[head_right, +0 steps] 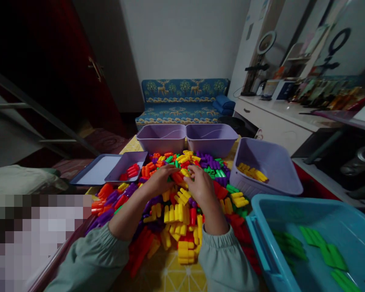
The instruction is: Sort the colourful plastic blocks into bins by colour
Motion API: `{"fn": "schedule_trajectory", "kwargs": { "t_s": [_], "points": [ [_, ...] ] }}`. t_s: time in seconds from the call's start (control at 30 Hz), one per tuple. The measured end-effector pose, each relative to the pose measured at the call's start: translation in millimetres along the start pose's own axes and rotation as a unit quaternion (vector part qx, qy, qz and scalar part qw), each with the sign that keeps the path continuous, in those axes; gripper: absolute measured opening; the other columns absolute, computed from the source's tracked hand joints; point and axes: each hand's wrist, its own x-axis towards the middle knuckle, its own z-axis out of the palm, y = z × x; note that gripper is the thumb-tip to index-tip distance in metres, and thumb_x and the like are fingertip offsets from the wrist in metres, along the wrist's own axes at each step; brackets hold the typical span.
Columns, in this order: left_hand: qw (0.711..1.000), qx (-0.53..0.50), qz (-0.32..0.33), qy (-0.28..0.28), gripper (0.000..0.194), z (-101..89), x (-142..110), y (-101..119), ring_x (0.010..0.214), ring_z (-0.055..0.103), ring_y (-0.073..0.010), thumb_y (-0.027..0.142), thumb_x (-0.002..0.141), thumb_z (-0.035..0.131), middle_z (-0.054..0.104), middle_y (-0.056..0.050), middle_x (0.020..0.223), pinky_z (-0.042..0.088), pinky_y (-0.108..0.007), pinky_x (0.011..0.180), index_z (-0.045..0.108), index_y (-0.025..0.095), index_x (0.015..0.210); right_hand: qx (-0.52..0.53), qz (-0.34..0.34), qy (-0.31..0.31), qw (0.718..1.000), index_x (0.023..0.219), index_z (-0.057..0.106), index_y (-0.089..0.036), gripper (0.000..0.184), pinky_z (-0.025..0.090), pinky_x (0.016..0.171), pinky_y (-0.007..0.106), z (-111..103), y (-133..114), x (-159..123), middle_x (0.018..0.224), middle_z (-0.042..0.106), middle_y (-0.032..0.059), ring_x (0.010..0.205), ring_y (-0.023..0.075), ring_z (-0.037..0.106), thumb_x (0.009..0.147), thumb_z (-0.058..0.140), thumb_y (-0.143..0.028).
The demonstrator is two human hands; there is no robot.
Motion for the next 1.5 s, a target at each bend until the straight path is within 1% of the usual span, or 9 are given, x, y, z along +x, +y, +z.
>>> {"fn": "schedule_trajectory", "kwargs": {
  "t_s": [0.1,0.23,0.6,0.8,0.97,1.07,1.17,1.3,1.5],
  "points": [
    [0.997,0.056,-0.008,0.043,0.056,2.7,-7.9,0.8,0.11,0.061,-0.0306,-0.001,0.065,0.056,0.068,-0.017,0.115,0.046,-0.041,0.099,0.069,0.009,0.118,-0.062,-0.024,-0.024,0.997,0.119,0.064,-0.015,0.043,0.052,0.087,0.038,9.3,0.7,-2.0,0.115,0.068,0.0122,0.093,0.0218,0.067,0.076,0.066,-0.015],
    [0.996,0.059,-0.016,0.066,0.058,2.5,-15.6,3.2,0.107,0.062,-0.0303,0.006,0.066,0.061,0.066,-0.016,0.115,0.049,-0.04,0.094,0.066,0.012,0.123,-0.033,-0.025,-0.04,0.998,0.123,0.062,-0.018,0.047,0.053,0.082,0.034,15.5,-1.4,-3.5,0.12,0.064,0.0112,0.08,0.0161,0.068,0.077,0.066,-0.014],
    [0.982,0.153,-0.103,0.024,0.06,-0.7,-27.1,16.8,0.102,0.067,-0.0316,0.011,0.073,0.061,0.071,-0.016,0.11,0.049,-0.04,0.089,0.06,0.019,0.132,0.001,-0.054,-0.055,0.997,0.116,0.065,-0.018,0.04,0.054,0.078,0.032,17.9,-5.1,-4.7,0.112,0.063,0.008,0.077,0.0136,0.065,0.076,0.062,-0.011],
    [0.98,-0.11,-0.134,0.095,0.029,-9.4,-27.2,3.7,0.079,0.07,-0.0251,0.016,0.069,0.073,0.076,-0.011,0.086,0.053,-0.035,0.075,0.076,0.016,0.098,0.023,-0.044,-0.039,0.998,0.112,0.068,-0.017,0.033,0.055,0.075,0.032,17.0,-7.4,-5.6,0.111,0.068,0.01,0.079,0.0164,0.067,0.079,0.065,-0.021],
    [0.92,-0.346,-0.152,0.102,0.026,-18.1,-26.8,-2.2,0.077,0.07,-0.0212,0.023,0.066,0.079,0.076,-0.01,0.084,0.054,-0.03,0.072,0.074,0.012,0.089,0.072,-0.038,-0.046,0.996,0.11,0.068,-0.017,0.032,0.055,0.072,0.031,15.8,-16.3,-8.2,0.106,0.071,0.0098,0.075,0.0163,0.068,0.079,0.065,-0.024],
    [0.897,-0.408,-0.146,0.088,0.029,-22.9,-27.3,-2.0,0.08,0.07,-0.0193,0.021,0.064,0.08,0.076,-0.009,0.086,0.055,-0.029,0.075,0.073,0.012,0.09,0.082,-0.049,-0.06,0.994,0.109,0.069,-0.018,0.031,0.055,0.074,0.031,15.4,-25.1,-10.7,0.103,0.073,0.0083,0.078,0.017,0.069,0.079,0.065,-0.024],
    [0.917,-0.369,-0.134,0.069,0.029,-31.6,-30.7,3.4,0.081,0.07,-0.0192,0.016,0.065,0.075,0.076,-0.009,0.088,0.055,-0.029,0.075,0.074,0.012,0.094,0.083,-0.056,-0.075,0.992,0.111,0.07,-0.021,0.033,0.055,0.075,0.032,16.4,-29.8,-12.8,0.099,0.074,0.0055,0.078,0.0175,0.069,0.078,0.066,-0.023],
    [0.97,-0.179,-0.126,0.107,0.027,-53.5,-41.4,18.6,0.08,0.07,-0.0216,0.01,0.07,0.067,0.076,-0.009,0.087,0.055,-0.03,0.072,0.075,0.014,0.096,0.073,-0.044,-0.104,0.991,0.114,0.068,-0.02,0.037,0.055,0.073,0.032,18.8,-31.0,-14.8,0.096,0.075,0.0054,0.076,0.0179,0.069,0.077,0.066,-0.022],
    [0.964,-0.062,-0.139,0.219,0.024,-83.1,-54.3,31.4,0.079,0.071,-0.0223,0.013,0.075,0.065,0.077,-0.009,0.088,0.055,-0.031,0.073,0.076,0.015,0.096,-0.029,-0.094,-0.171,0.98,0.135,0.053,-0.018,0.065,0.05,0.091,0.039,31.5,-45.8,-26.4,0.117,0.069,0.0122,0.106,0.027,0.065,0.073,0.072,-0.025]
  ]
}}
